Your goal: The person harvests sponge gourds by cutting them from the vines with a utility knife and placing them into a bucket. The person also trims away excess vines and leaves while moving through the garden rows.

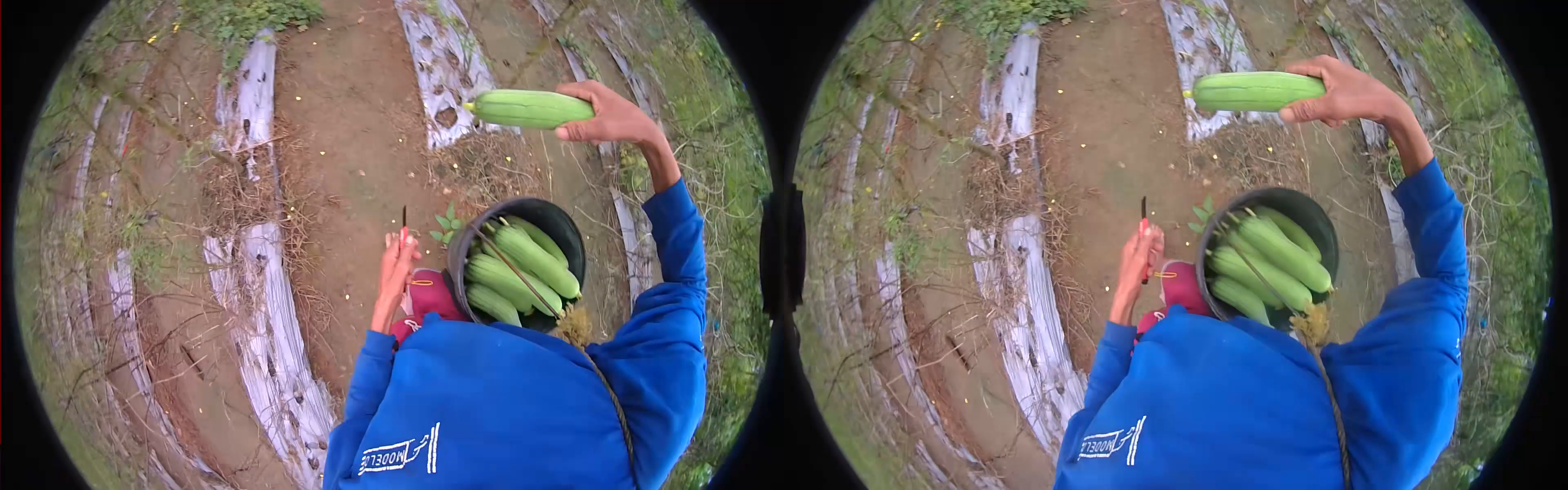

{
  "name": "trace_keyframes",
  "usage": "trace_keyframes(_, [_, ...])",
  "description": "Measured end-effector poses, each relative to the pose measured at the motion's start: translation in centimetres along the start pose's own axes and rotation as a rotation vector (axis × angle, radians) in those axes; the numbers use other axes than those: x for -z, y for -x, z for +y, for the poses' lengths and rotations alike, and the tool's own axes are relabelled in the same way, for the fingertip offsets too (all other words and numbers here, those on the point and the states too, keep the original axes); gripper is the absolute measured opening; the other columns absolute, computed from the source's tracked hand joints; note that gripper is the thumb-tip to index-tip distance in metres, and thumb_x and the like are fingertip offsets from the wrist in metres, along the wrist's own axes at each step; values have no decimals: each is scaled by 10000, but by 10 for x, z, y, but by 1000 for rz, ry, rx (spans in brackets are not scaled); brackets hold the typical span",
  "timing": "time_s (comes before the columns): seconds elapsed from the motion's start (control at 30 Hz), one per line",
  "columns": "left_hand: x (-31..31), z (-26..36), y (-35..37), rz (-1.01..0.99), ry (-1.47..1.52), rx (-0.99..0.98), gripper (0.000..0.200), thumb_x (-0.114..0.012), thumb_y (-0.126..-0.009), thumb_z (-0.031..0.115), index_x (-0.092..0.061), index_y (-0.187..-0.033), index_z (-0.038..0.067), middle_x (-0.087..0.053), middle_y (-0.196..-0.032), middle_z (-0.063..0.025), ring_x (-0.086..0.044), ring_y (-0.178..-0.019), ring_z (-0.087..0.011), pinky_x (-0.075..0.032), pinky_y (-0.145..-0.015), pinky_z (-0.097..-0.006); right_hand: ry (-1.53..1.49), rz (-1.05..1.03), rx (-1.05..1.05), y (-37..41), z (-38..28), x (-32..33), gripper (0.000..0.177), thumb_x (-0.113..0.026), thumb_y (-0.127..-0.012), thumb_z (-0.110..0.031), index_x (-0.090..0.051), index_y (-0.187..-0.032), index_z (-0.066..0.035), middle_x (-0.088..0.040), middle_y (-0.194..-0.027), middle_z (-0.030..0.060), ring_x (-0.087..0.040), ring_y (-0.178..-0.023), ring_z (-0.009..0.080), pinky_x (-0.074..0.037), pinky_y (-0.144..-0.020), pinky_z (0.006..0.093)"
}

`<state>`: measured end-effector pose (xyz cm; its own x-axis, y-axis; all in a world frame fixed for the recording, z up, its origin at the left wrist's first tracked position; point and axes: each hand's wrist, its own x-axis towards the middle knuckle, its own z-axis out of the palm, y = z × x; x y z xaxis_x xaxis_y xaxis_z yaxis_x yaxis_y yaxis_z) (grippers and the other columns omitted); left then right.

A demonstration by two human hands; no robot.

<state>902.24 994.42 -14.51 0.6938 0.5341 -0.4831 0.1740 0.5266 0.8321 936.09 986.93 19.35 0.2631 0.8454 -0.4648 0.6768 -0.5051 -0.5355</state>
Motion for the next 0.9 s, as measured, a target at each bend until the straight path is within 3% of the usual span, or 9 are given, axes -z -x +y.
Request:
trace_keyframes(0.13, [1,19,-28,-25,22,115,435,-508,-1003,461,-572,-1061,35,-550,-780,-9,-405,-490,-29,-299,-394,-192,-151,1,-38,-29,59,-28,480,-803,-801,-431,-637,-1008,-31,-567,-733,-10,-547,-586,83,-431,-464,247])
trace_keyframes(0.27, [4,44,-65,0,-51,221,417,-507,-998,477,-582,-968,68,-531,-674,6,-416,-470,-50,-302,-388,-210,-228,-160,-60,-79,102,-48,503,-804,-798,-430,-657,-1058,-24,-630,-762,11,-586,-632,94,-463,-544,258])
trace_keyframes(0.3, [1,53,-75,72,22,213,431,-510,-985,493,-582,-875,83,-490,-579,17,-411,-442,-67,-301,-382,-222,-226,-230,-111,-89,105,-46,504,-807,-782,-453,-666,-1001,-21,-656,-801,32,-610,-683,129,-477,-596,291])
trace_keyframes(0.4, [9,90,-100,40,43,271,450,-520,-962,532,-588,-866,98,-458,-549,18,-402,-413,-82,-291,-366,-230,-83,-243,-95,-123,119,-44,504,-800,-781,-466,-671,-960,-13,-676,-843,61,-629,-756,171,-485,-635,331])
trace_keyframes(0.47, [9,110,-122,43,67,246,440,-531,-955,517,-572,-812,103,-435,-521,24,-400,-400,-87,-284,-362,-231,-16,-207,-111,-145,120,-41,512,-794,-778,-477,-675,-941,-6,-684,-873,105,-638,-813,212,-496,-694,370])
trace_keyframes(0.53, [12,128,-143,14,225,272,417,-541,-952,496,-552,-780,116,-441,-521,27,-394,-396,-86,-283,-362,-232,-80,-38,-210,-171,130,-50,544,-776,-770,-491,-676,-1042,-31,-703,-908,144,-672,-857,267,-513,-746,395])
trace_keyframes(0.6, [15,136,-165,37,241,255,400,-546,-941,496,-543,-787,127,-429,-511,26,-391,-393,-91,-287,-362,-240,-35,136,-86,-194,147,-66,556,-742,-811,-456,-631,-1151,-29,-664,-1041,187,-652,-966,321,-514,-825,424])
trace_keyframes(0.67, [22,153,-185,-49,278,241,418,-564,-932,497,-529,-810,99,-453,-583,19,-423,-439,-95,-310,-389,-246,58,141,-8,-210,144,-65,580,-708,-846,-418,-568,-1251,-26,-593,-1163,211,-599,-1087,363,-493,-914,440])
trace_keyframes(0.9, [51,207,-285,-146,218,208,421,-549,-934,494,-517,-808,93,-435,-545,9,-408,-406,-105,-303,-374,-252,259,255,119,-295,136,-9,457,-688,-868,-363,-622,-1152,-10,-608,-1094,196,-594,-1032,364,-492,-896,445])
